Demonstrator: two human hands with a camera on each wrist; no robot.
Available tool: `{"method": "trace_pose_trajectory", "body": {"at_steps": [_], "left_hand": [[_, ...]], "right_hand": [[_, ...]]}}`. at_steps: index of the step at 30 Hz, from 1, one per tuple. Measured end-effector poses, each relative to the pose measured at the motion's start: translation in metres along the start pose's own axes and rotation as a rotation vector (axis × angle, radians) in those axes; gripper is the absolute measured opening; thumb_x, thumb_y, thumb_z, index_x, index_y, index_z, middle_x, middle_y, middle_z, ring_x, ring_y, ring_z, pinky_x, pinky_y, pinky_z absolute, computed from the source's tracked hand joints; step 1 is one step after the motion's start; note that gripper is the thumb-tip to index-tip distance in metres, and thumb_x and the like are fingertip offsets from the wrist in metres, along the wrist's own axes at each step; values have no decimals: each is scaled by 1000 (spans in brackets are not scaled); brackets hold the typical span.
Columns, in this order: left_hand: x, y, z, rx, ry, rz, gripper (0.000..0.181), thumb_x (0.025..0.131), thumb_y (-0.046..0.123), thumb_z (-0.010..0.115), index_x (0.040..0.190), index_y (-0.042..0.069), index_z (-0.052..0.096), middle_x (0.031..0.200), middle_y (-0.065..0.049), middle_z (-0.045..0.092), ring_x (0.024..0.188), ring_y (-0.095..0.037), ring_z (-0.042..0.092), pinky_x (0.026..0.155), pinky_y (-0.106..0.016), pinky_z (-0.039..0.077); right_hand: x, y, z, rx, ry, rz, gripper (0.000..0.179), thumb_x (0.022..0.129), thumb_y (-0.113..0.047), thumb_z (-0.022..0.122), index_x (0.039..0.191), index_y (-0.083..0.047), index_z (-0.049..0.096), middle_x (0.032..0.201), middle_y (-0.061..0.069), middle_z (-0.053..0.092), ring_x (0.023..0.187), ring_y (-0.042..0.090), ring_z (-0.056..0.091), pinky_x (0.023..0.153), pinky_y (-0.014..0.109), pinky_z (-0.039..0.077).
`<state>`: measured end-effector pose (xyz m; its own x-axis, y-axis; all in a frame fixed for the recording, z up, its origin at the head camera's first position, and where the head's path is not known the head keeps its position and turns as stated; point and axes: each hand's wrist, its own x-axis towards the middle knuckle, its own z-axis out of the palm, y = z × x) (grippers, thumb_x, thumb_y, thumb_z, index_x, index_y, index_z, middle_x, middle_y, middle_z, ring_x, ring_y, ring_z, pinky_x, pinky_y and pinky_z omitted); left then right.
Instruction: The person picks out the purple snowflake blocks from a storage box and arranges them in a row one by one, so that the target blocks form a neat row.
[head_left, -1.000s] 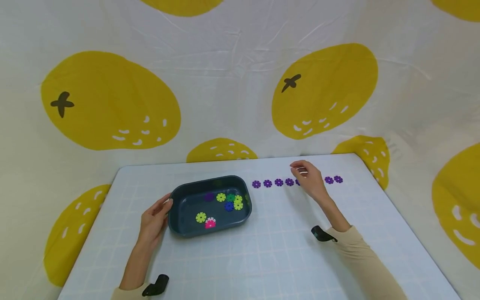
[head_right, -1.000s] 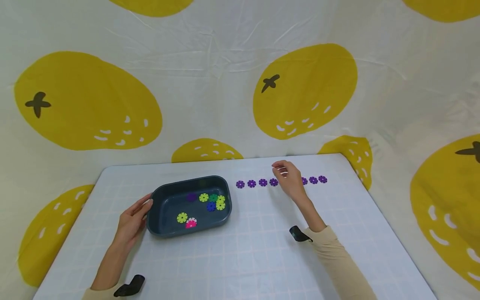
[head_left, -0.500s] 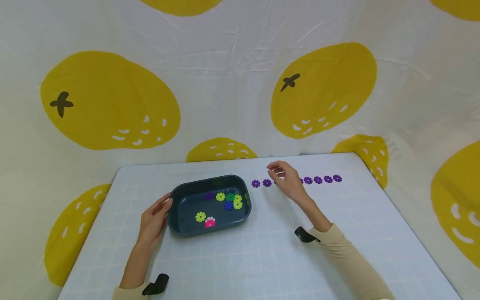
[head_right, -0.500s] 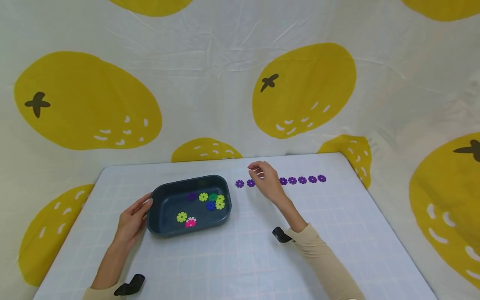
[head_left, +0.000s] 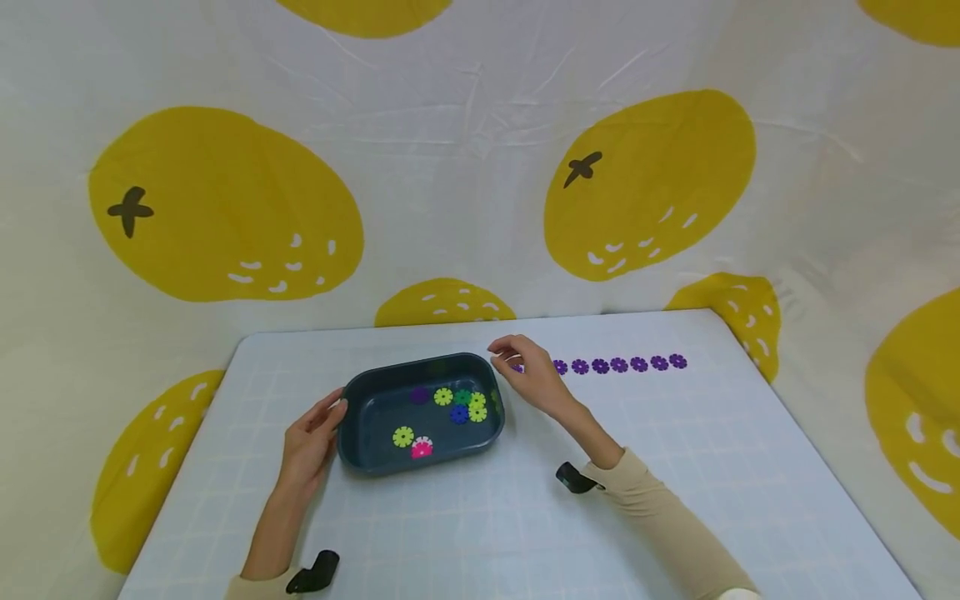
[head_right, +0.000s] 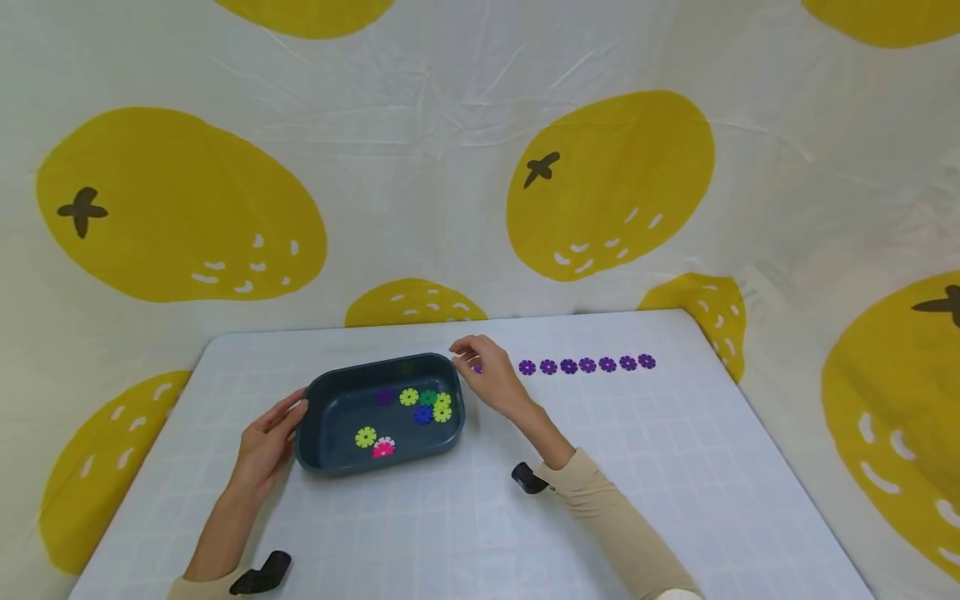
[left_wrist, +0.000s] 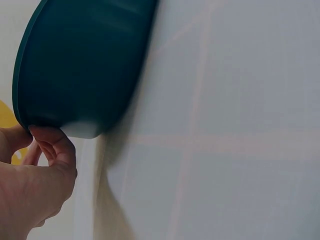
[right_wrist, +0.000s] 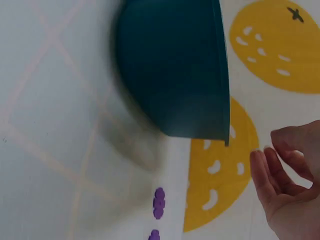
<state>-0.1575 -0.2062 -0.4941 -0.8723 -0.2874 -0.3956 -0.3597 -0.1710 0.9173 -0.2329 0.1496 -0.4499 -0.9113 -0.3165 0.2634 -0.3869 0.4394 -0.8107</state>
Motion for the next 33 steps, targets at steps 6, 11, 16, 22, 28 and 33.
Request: {"method": "trace_pose_trajectory", "body": {"at_steps": [6,11,16,22,28,33], "left_hand": [[0,0,1,9,1,-10,58,92,40,78,144,18,62,99,17,67,81,-2,62,63,-15,46],[-1,0,2,16,6,-11,59,90,44,78,142,20,64,102,15,66,82,-3,61,64,-15,45],[-1,0,1,18,3,-1,58,91,43,78,142,20,64,102,15,67,83,-3,62,65,-15,46],[0,-2,1,9,6,3,56,91,41,78,141,19,65,101,16,68,83,-2,63,65,-15,46],[-1,-1,2,18,1,0,59,92,41,77,144,17,62,102,15,67,83,-2,62,65,-15,46],[-2,-1,2,19,-3,2,59,92,41,78,144,17,62,103,15,67,84,-2,62,64,-15,45]], "right_hand": [[5,-3,17,15,-46,-47,24,100,-6,67,123,2,66,118,15,66,103,26,65,90,41,57],[8,-7,30,20,-72,-107,24,99,-2,67,122,5,65,115,19,66,99,28,66,87,40,58],[10,-9,41,14,-111,-154,25,99,-1,66,123,7,64,117,23,65,101,30,66,89,38,57],[15,-8,55,6,-163,-180,26,101,-1,64,125,8,62,117,22,64,103,31,66,91,36,56],[18,-8,68,-6,-201,-187,26,101,-1,64,126,7,63,119,23,64,104,30,66,91,33,56],[20,-6,79,-42,-219,-184,26,100,-1,64,125,7,63,118,22,64,103,29,67,90,33,56]]}}
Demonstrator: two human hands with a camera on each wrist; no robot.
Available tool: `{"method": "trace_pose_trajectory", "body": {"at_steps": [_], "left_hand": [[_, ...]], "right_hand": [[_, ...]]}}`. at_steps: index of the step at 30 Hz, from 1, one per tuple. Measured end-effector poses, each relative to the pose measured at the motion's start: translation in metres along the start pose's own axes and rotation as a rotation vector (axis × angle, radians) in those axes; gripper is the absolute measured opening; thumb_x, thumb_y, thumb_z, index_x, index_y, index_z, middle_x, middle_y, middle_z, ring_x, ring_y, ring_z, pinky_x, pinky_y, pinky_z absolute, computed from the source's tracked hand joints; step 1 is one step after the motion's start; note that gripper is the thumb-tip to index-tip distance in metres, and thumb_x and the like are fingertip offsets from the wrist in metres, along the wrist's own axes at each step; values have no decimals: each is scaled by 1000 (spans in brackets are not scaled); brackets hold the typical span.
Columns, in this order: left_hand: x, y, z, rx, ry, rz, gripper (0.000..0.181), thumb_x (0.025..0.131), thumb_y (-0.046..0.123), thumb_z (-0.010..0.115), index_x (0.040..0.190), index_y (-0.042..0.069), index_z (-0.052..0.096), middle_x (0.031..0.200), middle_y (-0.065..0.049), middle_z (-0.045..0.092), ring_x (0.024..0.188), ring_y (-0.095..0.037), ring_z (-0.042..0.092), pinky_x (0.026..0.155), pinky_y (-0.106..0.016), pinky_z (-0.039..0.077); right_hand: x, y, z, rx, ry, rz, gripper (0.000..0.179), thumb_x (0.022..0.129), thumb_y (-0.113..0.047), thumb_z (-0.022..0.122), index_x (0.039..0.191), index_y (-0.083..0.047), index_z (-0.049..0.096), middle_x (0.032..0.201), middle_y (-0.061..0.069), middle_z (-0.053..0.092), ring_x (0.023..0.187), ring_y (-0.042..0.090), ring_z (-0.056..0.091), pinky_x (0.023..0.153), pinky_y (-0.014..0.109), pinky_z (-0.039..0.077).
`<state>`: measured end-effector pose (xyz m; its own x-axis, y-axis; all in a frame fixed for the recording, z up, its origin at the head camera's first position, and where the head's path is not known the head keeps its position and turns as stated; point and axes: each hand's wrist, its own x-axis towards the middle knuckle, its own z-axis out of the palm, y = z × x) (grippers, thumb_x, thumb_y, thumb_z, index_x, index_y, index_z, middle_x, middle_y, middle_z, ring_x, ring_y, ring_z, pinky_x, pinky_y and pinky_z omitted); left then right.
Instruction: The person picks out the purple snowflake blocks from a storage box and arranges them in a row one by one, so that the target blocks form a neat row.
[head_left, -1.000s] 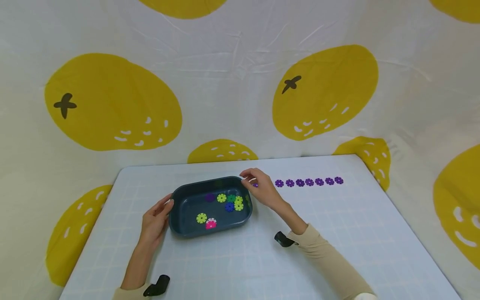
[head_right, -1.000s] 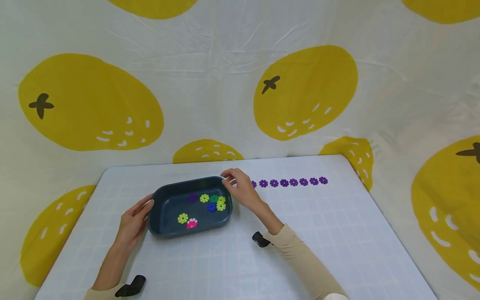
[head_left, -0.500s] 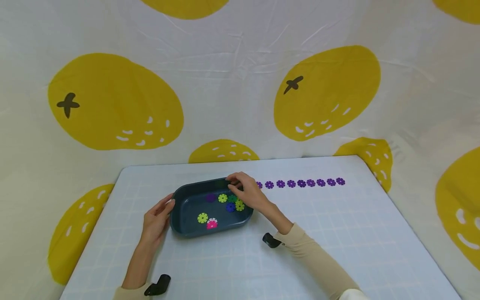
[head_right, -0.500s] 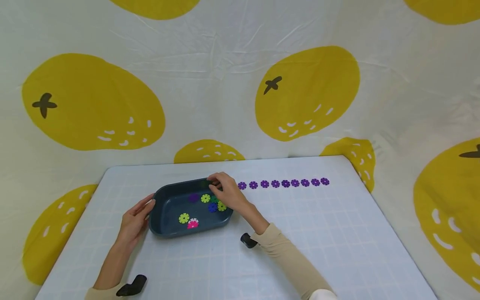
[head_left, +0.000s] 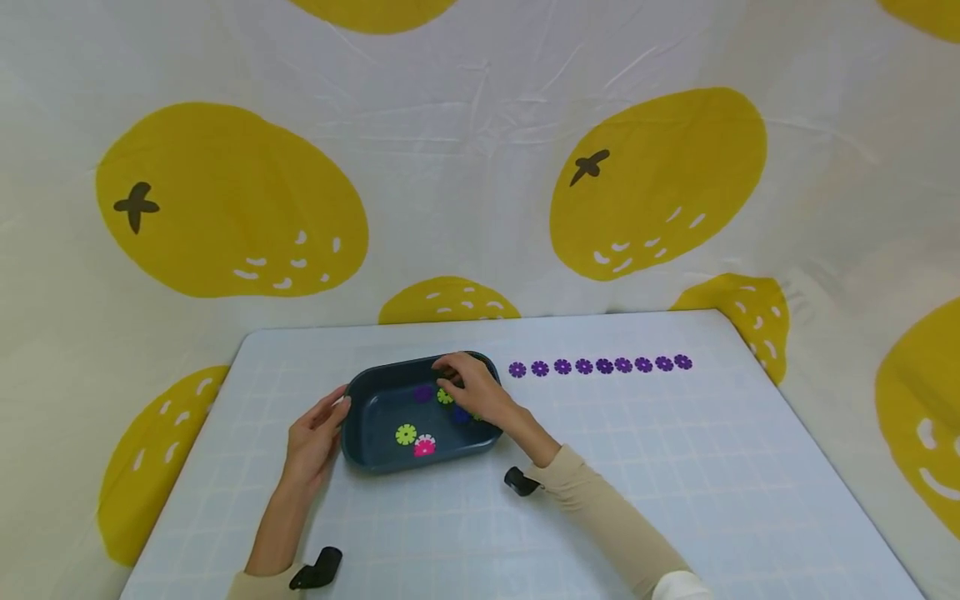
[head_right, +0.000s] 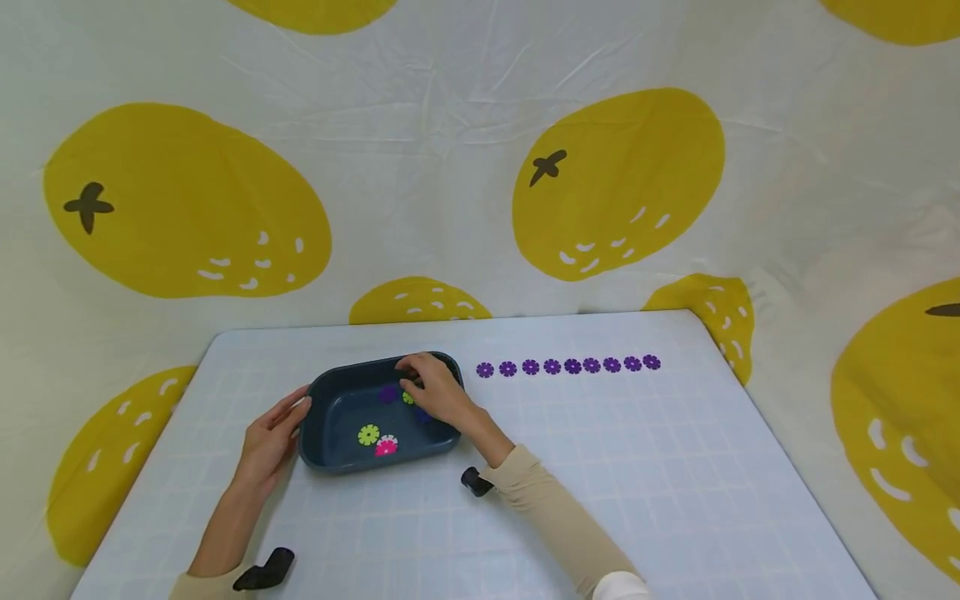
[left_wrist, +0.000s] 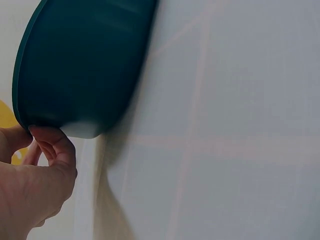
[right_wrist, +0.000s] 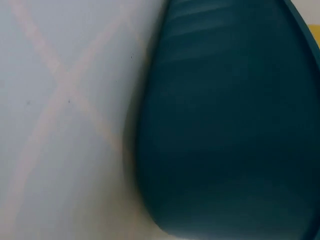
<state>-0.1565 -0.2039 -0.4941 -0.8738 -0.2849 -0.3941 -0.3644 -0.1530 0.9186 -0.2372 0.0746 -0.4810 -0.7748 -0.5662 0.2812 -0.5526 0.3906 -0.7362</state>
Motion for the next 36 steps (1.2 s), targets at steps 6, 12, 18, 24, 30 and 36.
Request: {"method": "trace_pose_trajectory", "body": {"at_steps": [6,12,18,24,30,36], "left_hand": [[-1,1,1,-1,0,1,58,93,40,77,144,17,62,104,15,67,85,-2,62,65,-15,46],[0,0,2,-19,-5,-2,57,93,39,77,143,17,63,102,15,68,85,-3,63,66,-15,46],[1,0,1,-16,7,-6,57,92,40,78,142,18,64,103,14,68,85,-3,63,66,-15,47],[0,2,0,-19,6,7,55,92,40,78,142,19,64,102,15,68,83,-2,62,64,-15,46],[0,3,1,-25,6,2,54,93,38,78,141,19,65,100,16,68,84,-2,62,64,-15,46],[-2,2,1,-3,6,-8,59,93,40,77,145,17,61,103,16,67,87,-3,63,68,-15,47]], "right_hand": [[5,-2,10,-41,-33,24,26,100,-1,65,125,6,64,119,19,64,105,28,65,93,35,55],[6,-2,19,-193,-149,59,29,102,-6,64,129,2,64,124,14,65,114,27,61,102,37,49],[9,0,24,-354,-243,13,33,104,-12,64,136,-2,64,129,14,65,116,27,57,102,37,47],[11,1,26,-444,-251,-30,30,104,-16,63,132,-7,69,121,10,63,102,23,52,88,29,46],[10,2,25,-406,-250,-1,25,103,-15,65,127,-9,69,120,9,63,101,22,51,89,30,46],[8,0,22,-247,-255,-7,18,100,-9,68,117,-4,67,111,9,68,99,20,56,92,28,49]]}}
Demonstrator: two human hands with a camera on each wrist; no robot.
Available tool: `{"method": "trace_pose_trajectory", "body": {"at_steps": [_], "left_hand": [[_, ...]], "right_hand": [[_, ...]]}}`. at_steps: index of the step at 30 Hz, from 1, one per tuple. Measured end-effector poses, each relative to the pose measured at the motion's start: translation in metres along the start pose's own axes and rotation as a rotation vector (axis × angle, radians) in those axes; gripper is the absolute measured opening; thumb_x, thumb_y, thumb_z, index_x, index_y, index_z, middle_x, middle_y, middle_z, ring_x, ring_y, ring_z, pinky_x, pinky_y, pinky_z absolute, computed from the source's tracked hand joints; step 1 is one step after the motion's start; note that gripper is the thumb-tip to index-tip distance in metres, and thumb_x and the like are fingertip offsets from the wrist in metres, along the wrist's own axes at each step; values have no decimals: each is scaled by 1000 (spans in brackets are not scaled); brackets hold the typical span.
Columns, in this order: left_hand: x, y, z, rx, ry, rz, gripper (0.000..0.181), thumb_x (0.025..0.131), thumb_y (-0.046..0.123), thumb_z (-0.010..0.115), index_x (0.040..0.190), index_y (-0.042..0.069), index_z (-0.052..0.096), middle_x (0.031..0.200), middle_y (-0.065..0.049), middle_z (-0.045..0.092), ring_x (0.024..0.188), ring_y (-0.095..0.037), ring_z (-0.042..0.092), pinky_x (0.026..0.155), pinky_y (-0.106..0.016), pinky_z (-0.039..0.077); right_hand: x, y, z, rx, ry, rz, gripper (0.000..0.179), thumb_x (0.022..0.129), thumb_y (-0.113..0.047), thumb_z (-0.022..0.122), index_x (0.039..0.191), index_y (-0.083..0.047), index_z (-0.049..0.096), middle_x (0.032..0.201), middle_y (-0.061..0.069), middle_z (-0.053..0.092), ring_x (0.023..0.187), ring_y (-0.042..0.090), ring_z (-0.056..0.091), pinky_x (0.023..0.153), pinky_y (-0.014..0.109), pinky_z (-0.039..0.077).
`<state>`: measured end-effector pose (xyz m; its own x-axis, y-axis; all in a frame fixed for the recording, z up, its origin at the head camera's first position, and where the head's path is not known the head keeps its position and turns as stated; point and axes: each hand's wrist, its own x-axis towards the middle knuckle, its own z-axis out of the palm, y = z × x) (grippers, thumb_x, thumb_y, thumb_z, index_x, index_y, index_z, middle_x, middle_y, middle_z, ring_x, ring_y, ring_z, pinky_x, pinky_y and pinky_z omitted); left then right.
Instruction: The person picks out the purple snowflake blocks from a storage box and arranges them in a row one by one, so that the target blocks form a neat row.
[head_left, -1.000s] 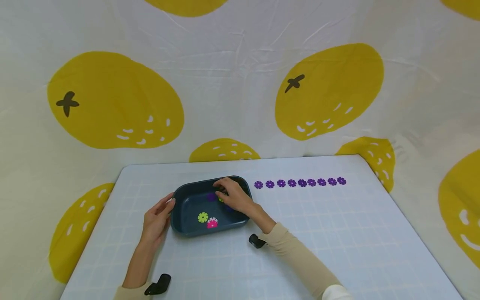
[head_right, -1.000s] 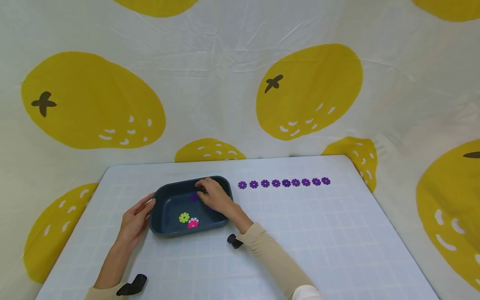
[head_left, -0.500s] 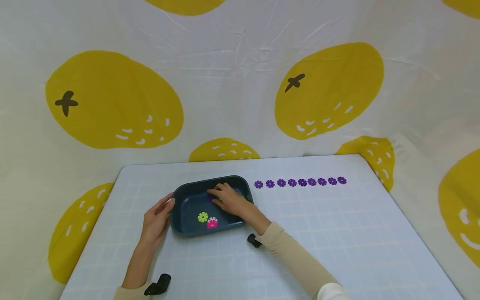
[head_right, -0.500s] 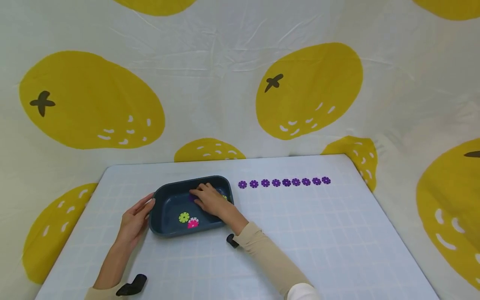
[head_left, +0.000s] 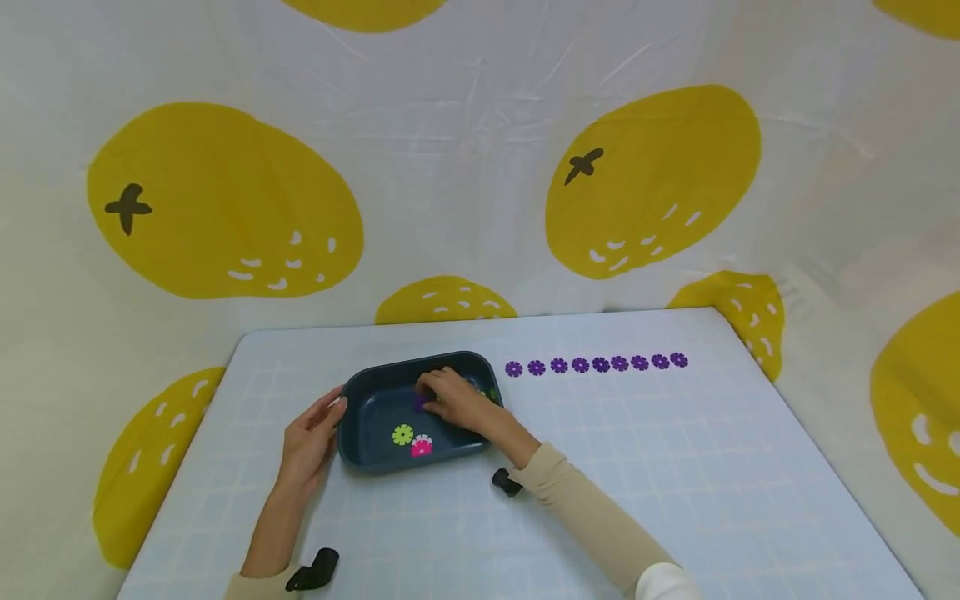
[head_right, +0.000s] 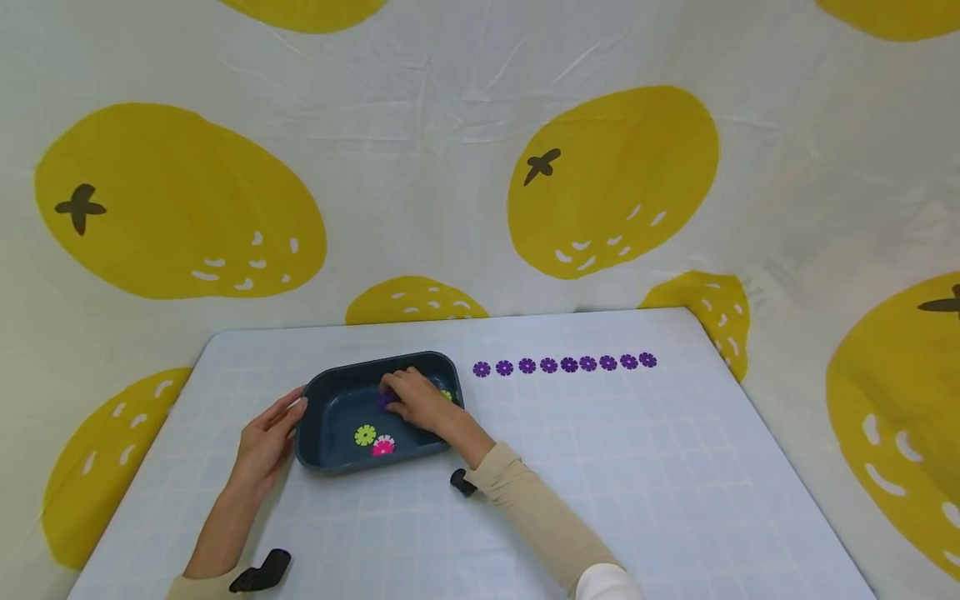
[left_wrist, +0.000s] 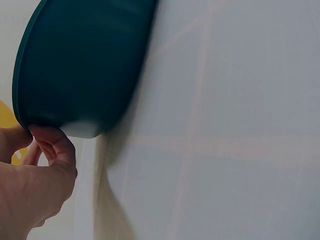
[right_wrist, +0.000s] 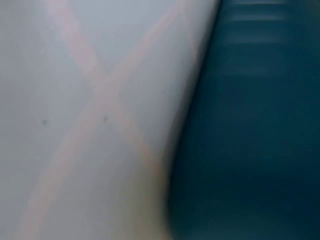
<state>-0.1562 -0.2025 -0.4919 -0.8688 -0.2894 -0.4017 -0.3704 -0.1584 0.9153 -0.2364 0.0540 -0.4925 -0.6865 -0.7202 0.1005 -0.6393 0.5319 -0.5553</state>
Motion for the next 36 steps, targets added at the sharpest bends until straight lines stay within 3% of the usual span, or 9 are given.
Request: {"method": "trace_pose_trajectory", "body": {"at_steps": [5,10,17,20,28,36], "left_hand": [[2,-1,-2,1,-1,1,62,92,42,78,145,17,61,104,16,67,88,-3,63,68,-15,47],[2,0,0,3,1,8,62,92,42,78,146,17,60,105,16,67,88,-2,62,68,-15,47],[1,0,1,-5,11,12,59,92,39,78,144,16,62,102,15,68,86,-2,62,68,-15,47],[1,-1,1,-9,6,15,57,93,38,78,143,16,63,101,16,68,85,-2,62,67,-15,47],[-1,-1,-1,-12,10,14,57,93,37,77,144,16,62,100,16,68,86,-2,63,69,-15,48],[-1,-1,-1,-19,1,16,59,93,38,78,145,15,61,98,17,69,86,-2,64,69,-15,48]], "right_hand": [[-2,-4,-3,182,-40,-13,13,100,-3,66,114,-1,67,104,10,69,90,15,60,86,19,51],[-8,-6,-9,206,-113,13,11,101,-5,66,111,-2,68,103,8,70,88,12,59,84,18,51],[-18,-8,-24,231,-339,54,8,102,-9,65,108,-5,69,95,1,67,82,7,57,79,18,50],[-23,-7,-31,219,-379,61,7,102,-8,65,107,-5,68,95,1,66,83,7,56,79,19,50],[-33,-11,-44,141,-326,91,5,101,-2,65,104,-1,68,91,4,63,80,12,53,75,20,48],[-42,-7,-57,143,-197,30,10,101,1,63,109,3,68,100,9,68,87,17,58,83,22,53]]}}
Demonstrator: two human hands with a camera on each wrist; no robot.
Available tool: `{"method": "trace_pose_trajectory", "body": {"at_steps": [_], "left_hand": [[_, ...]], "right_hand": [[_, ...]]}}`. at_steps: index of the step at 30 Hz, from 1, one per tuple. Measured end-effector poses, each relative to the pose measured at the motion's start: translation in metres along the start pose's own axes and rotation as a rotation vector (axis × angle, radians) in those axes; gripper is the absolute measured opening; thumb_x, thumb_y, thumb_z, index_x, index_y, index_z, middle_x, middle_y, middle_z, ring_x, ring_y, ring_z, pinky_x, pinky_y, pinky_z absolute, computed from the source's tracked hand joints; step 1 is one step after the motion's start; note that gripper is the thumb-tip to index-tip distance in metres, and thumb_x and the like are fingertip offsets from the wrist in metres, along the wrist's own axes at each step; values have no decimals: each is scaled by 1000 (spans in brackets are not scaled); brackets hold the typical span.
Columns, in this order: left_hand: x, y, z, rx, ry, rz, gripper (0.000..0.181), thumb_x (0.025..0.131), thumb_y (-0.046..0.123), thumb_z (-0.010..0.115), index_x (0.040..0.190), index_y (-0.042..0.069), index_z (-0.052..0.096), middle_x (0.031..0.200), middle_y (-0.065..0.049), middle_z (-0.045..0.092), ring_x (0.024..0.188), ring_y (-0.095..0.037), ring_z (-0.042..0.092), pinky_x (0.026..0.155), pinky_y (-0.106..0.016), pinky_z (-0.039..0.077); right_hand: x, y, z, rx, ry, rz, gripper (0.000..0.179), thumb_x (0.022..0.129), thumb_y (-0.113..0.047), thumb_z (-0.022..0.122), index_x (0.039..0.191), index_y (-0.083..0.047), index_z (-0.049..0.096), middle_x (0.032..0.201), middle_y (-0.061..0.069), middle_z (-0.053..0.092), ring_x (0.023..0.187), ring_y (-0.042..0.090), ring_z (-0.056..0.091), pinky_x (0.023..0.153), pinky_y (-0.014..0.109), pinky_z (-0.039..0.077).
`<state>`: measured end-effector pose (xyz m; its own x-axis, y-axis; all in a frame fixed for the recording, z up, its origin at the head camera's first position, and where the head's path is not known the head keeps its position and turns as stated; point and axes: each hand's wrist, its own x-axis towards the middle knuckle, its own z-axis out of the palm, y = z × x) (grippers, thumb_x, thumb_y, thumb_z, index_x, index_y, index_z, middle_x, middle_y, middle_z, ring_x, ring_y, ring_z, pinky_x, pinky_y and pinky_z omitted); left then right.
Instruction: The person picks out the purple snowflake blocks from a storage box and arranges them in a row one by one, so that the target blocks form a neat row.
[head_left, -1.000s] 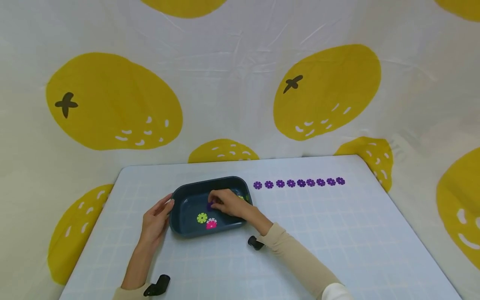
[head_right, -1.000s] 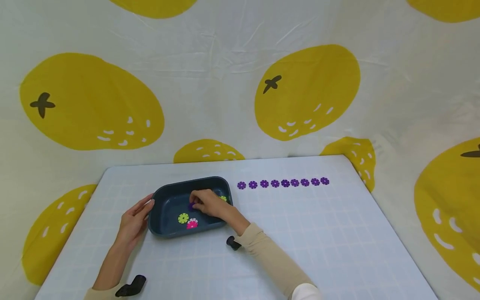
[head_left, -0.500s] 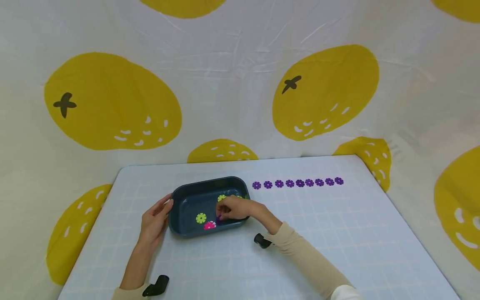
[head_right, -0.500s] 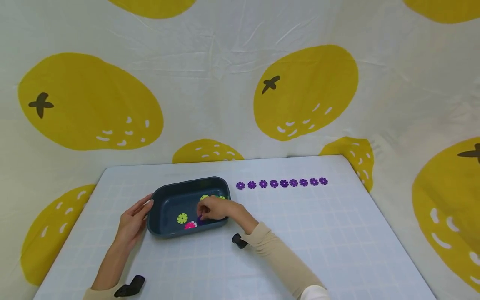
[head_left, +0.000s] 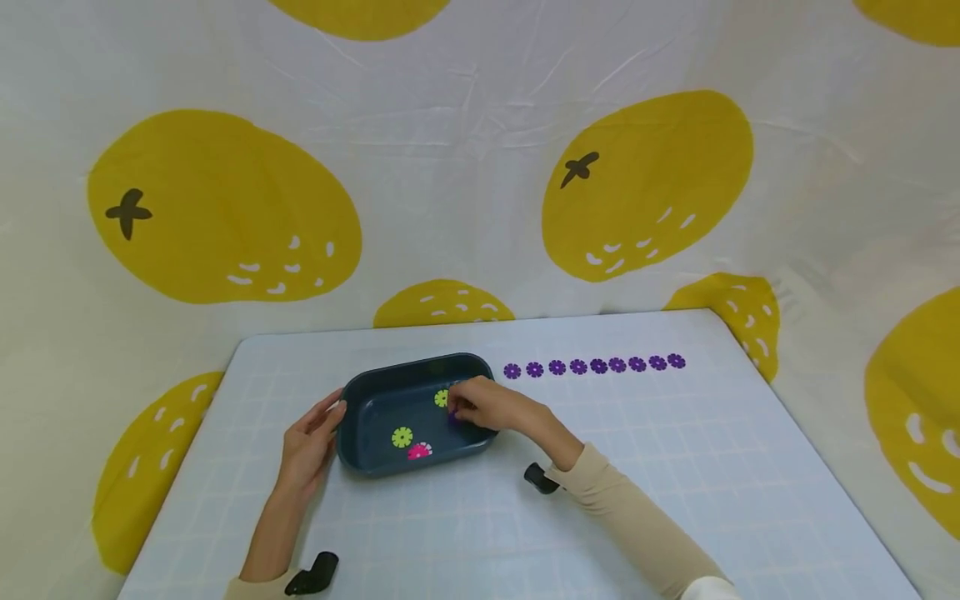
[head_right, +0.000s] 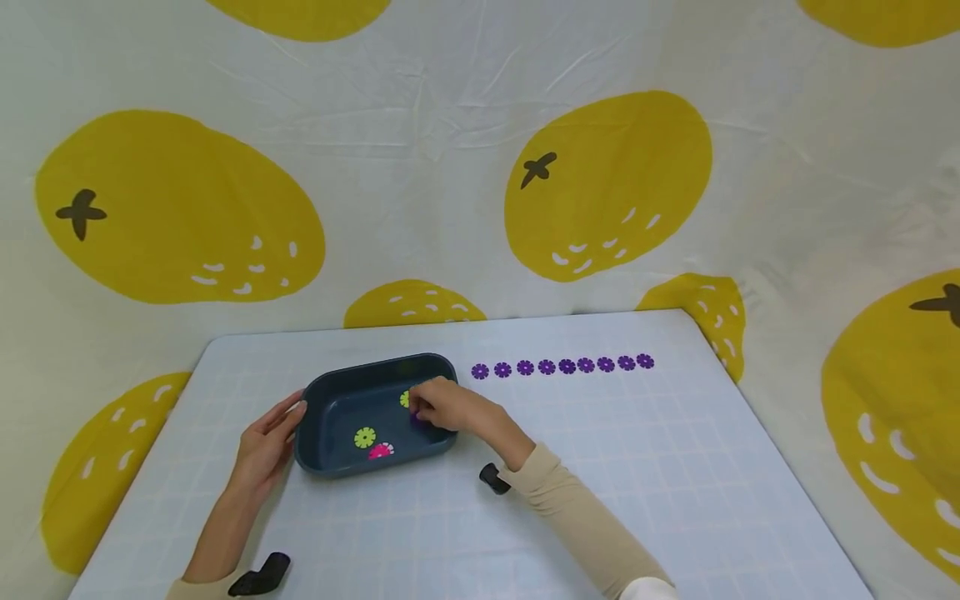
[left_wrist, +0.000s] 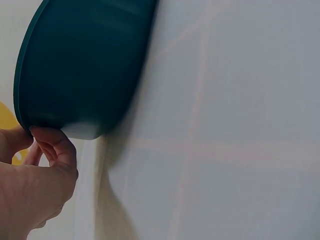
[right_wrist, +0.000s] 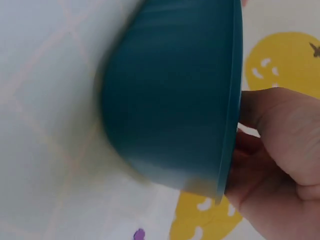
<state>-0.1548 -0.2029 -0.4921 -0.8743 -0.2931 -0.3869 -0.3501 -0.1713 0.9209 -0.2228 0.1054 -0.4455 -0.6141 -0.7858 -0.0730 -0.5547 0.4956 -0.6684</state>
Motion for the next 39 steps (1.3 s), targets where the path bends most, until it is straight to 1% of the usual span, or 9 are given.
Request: {"method": "trace_pose_trajectory", "body": {"at_steps": [6,11,18,23,25,29,31,35,39], "left_hand": [[1,1,2,14,14,-19,57,93,38,77,144,17,62,98,17,69,86,-2,64,68,-15,48],[0,3,2,17,11,-20,57,92,40,78,143,18,63,99,17,68,84,-2,63,68,-14,47],[-1,4,2,30,19,-17,58,92,40,78,143,18,63,99,15,66,84,-3,61,68,-15,47],[0,3,2,36,25,-16,59,92,39,78,144,17,62,99,15,65,85,-3,61,70,-15,48],[-1,3,2,40,23,-17,60,93,39,78,145,16,60,99,16,66,86,-3,61,70,-15,48],[-1,3,2,46,25,-15,62,93,40,78,146,15,59,100,17,66,85,-2,61,69,-15,48],[-1,2,3,43,27,-12,62,92,40,78,146,15,60,99,16,67,84,-1,61,68,-15,48],[-1,1,2,38,22,-7,62,91,40,79,145,15,60,99,16,68,85,0,62,68,-14,49],[-1,2,3,49,17,-9,64,91,42,78,146,15,60,98,18,68,87,0,61,69,-14,49]], "right_hand": [[-9,11,-9,23,144,-63,12,100,0,64,111,4,68,104,12,70,89,18,62,83,23,54],[-16,19,-13,53,259,-65,15,100,-1,65,114,4,67,105,11,69,92,19,63,86,26,55],[-27,35,-16,155,437,-1,18,99,-3,69,117,-1,68,110,9,70,100,22,66,88,31,57],[-35,49,-17,239,571,21,17,96,-4,71,114,-1,71,107,11,71,97,25,69,86,34,59],[-39,54,-18,269,610,57,17,96,-5,72,114,-2,71,106,10,71,95,24,69,85,32,59],[-47,62,-22,293,652,151,19,98,-10,72,116,-6,70,107,7,70,98,21,68,87,29,58],[-53,66,-23,299,669,193,19,98,-13,72,116,-8,70,108,6,70,100,21,67,89,29,57],[-63,75,-26,289,710,250,21,98,-18,73,118,-10,71,109,6,70,102,21,66,91,30,56],[-75,84,-29,287,749,273,23,98,-19,73,119,-9,71,111,7,70,105,22,66,92,27,55]]}}
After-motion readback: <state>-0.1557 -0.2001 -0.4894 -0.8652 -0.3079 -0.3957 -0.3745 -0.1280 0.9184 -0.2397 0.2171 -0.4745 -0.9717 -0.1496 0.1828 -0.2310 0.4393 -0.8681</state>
